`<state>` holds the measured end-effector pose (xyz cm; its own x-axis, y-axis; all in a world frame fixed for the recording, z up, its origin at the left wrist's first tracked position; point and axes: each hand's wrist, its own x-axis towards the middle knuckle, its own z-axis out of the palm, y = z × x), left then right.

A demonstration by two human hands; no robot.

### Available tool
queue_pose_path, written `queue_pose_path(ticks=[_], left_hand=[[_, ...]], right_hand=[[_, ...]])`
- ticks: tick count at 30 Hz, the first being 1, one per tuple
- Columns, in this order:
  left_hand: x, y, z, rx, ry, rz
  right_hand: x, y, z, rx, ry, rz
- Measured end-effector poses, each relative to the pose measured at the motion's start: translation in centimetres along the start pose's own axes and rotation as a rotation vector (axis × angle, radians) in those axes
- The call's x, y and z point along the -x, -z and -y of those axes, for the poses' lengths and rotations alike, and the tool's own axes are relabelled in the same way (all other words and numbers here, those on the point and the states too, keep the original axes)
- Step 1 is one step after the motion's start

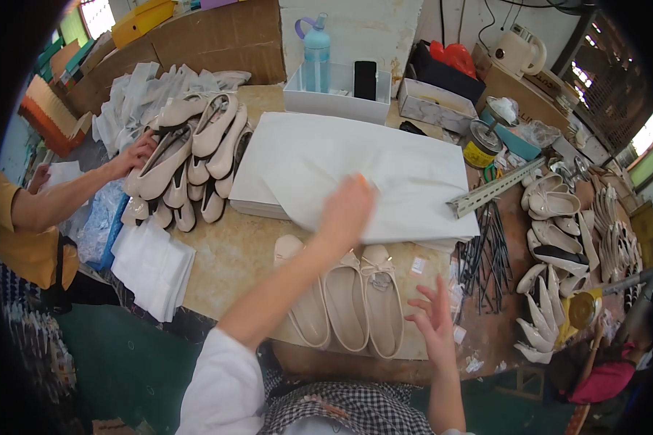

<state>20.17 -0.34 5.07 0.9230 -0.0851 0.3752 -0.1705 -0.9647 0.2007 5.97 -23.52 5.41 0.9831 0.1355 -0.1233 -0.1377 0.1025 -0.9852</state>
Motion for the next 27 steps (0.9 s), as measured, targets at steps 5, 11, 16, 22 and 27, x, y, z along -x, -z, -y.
queue_pose_path(ticks=[5,11,16,22,27], left_hand=[[12.7,8.7,-8.2,0.799,-0.486,0.046],[15.8,6.4,-4.0,0.71,-0.027,-0.136],[14.8,4.4,-3.4,1.203,0.515,-0.076],[18.9,4.2,-6.7,0.38,0.0,0.467],[21.0,2.7,-7.7,0.356,-0.095,0.437]], right_hand=[[-1.6,0.0,-1.1,-0.732,-0.545,0.036],[-1.7,-2.6,0.8,0.118,-0.274,0.272],[-1.3,-6.7,0.9,0.708,0.455,0.415],[-6.1,-5.4,-3.2,0.43,0.188,0.362],[-7.9,-10.7,-6.4,1.44,0.678,0.46]])
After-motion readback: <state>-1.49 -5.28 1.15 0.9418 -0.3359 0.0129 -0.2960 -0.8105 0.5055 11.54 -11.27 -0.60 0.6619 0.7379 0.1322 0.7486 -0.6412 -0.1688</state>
